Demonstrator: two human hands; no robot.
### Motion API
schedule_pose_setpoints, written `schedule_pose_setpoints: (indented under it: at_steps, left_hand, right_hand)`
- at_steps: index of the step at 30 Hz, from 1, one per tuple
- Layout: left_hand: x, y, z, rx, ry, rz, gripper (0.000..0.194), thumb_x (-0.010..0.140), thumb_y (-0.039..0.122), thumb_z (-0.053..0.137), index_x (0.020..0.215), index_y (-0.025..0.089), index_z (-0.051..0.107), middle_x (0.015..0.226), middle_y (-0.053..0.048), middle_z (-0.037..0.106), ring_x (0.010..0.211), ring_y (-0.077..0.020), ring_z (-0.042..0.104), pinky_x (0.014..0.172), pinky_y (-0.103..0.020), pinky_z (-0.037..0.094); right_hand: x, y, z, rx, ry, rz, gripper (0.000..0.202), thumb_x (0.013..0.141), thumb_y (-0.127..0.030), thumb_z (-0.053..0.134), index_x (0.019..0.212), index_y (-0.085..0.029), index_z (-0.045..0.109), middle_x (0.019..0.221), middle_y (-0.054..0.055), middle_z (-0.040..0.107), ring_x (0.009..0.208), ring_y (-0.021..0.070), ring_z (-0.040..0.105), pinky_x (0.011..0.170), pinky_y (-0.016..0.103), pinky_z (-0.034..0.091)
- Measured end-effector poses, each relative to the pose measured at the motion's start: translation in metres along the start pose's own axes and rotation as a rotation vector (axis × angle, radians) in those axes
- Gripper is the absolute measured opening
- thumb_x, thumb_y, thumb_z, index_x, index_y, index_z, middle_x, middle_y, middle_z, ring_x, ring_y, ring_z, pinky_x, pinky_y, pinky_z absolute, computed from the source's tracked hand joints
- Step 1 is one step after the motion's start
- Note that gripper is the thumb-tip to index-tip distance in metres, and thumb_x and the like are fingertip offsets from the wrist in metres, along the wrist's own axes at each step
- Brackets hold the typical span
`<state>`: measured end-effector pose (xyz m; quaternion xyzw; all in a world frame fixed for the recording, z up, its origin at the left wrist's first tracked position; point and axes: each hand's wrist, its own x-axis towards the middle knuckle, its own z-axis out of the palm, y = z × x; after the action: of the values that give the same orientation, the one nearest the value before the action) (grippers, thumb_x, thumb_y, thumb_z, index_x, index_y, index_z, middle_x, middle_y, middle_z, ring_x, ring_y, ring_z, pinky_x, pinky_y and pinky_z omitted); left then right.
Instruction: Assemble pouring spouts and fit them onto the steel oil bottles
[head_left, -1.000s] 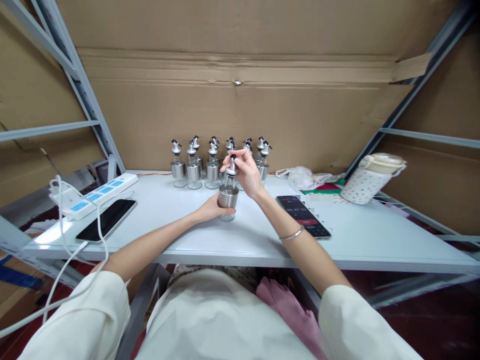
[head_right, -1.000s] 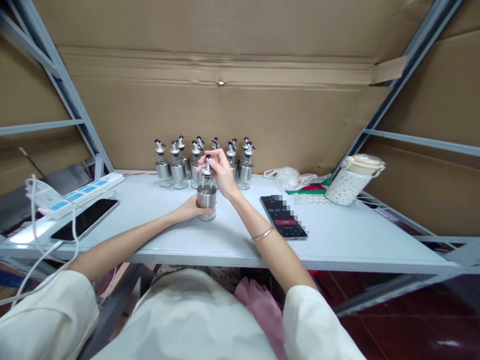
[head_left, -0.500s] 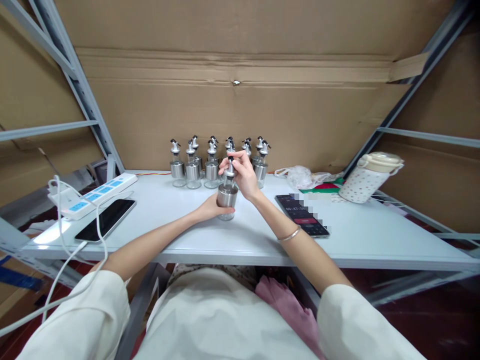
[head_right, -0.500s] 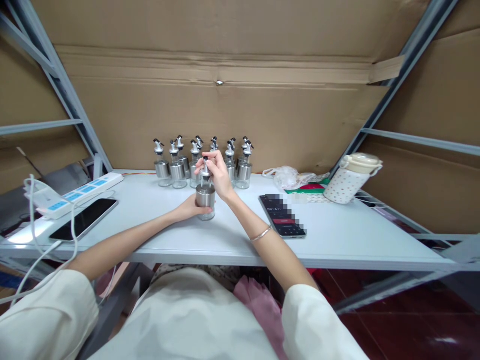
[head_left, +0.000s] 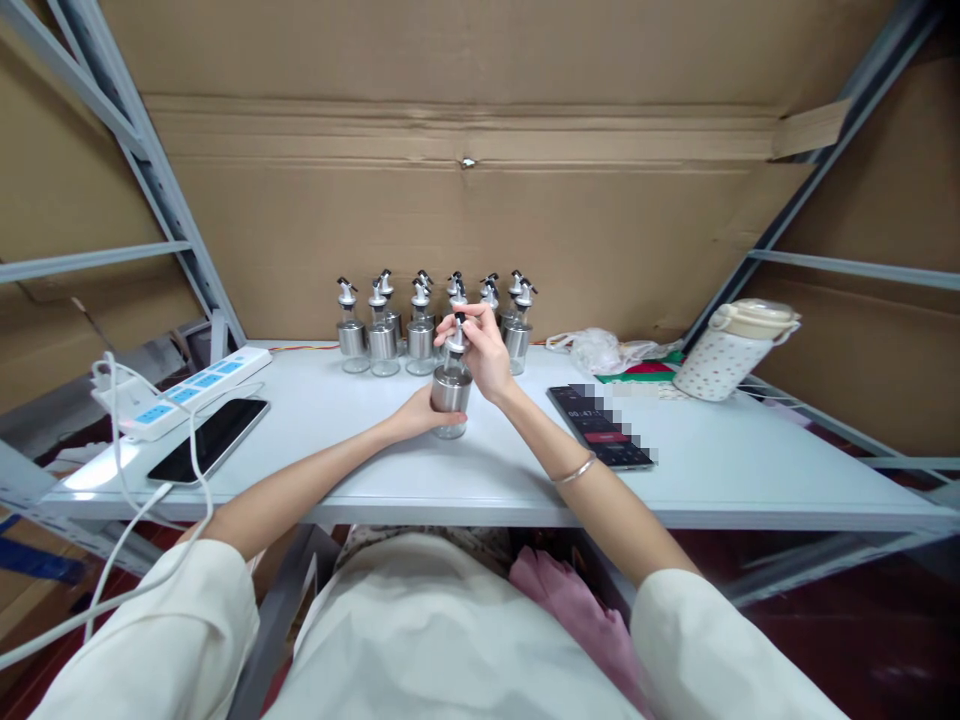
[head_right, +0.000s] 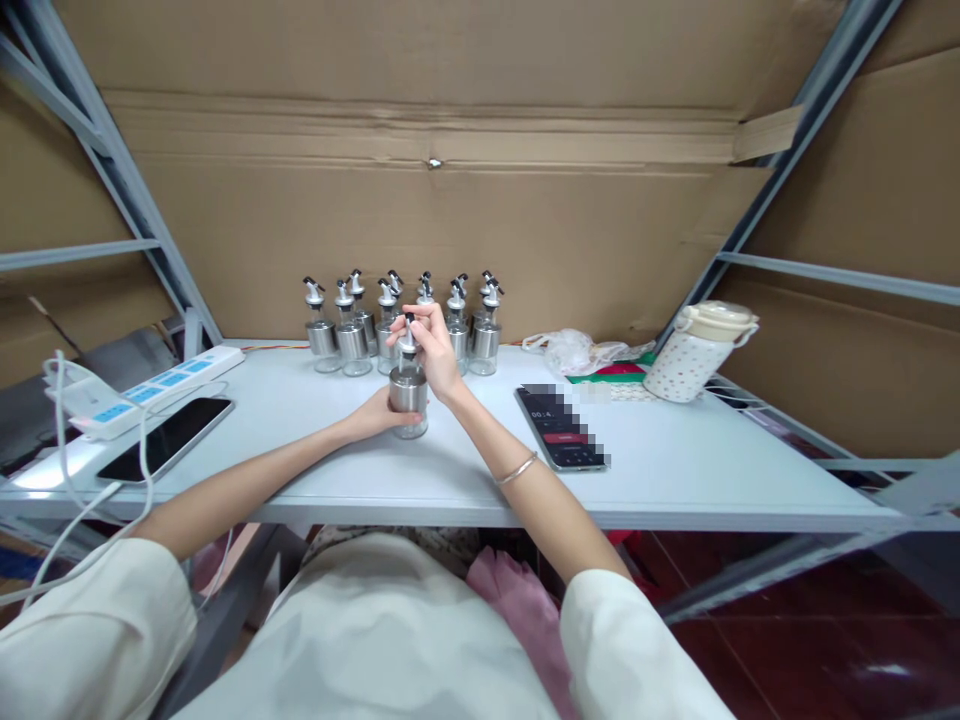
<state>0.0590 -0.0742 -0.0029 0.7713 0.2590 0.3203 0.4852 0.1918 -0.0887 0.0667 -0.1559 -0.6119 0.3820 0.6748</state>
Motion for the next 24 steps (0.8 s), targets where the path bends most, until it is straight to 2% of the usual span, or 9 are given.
schedule_pose_setpoints:
  at_steps: [9, 15, 24]
  left_hand:
    - [0.000, -0.001, 0.000, 0.018, -0.050, 0.025, 0.049, 0.062, 0.039, 0.075, 0.098, 0.011, 0.059, 0.091, -0.007, 0.062, 0.086, -0.0199, 0.056, 0.083, -0.037, 0.044]
    - [0.000, -0.002, 0.000, 0.036, -0.042, 0.028, 0.049, 0.063, 0.040, 0.074, 0.099, 0.011, 0.059, 0.094, -0.008, 0.064, 0.088, -0.0210, 0.058, 0.086, -0.039, 0.044]
    - [0.000, -0.001, 0.002, 0.011, -0.017, 0.021, 0.053, 0.060, 0.040, 0.075, 0.100, 0.009, 0.059, 0.096, -0.010, 0.064, 0.093, -0.0236, 0.058, 0.090, -0.041, 0.043]
  right_hand:
    - [-0.008, 0.000, 0.004, -0.057, 0.007, -0.064, 0.033, 0.083, -0.051, 0.052, 0.101, -0.025, 0.042, 0.085, 0.000, 0.056, 0.070, 0.0129, 0.060, 0.069, 0.031, 0.047]
    - [-0.010, -0.001, 0.005, -0.145, 0.011, -0.063, 0.036, 0.084, -0.056, 0.048, 0.103, -0.026, 0.040, 0.088, 0.000, 0.054, 0.073, 0.0137, 0.059, 0.070, 0.032, 0.047]
    - [-0.011, -0.002, 0.006, -0.229, 0.040, -0.067, 0.037, 0.085, -0.058, 0.044, 0.104, -0.026, 0.040, 0.074, -0.001, 0.055, 0.065, 0.0149, 0.052, 0.065, 0.031, 0.043]
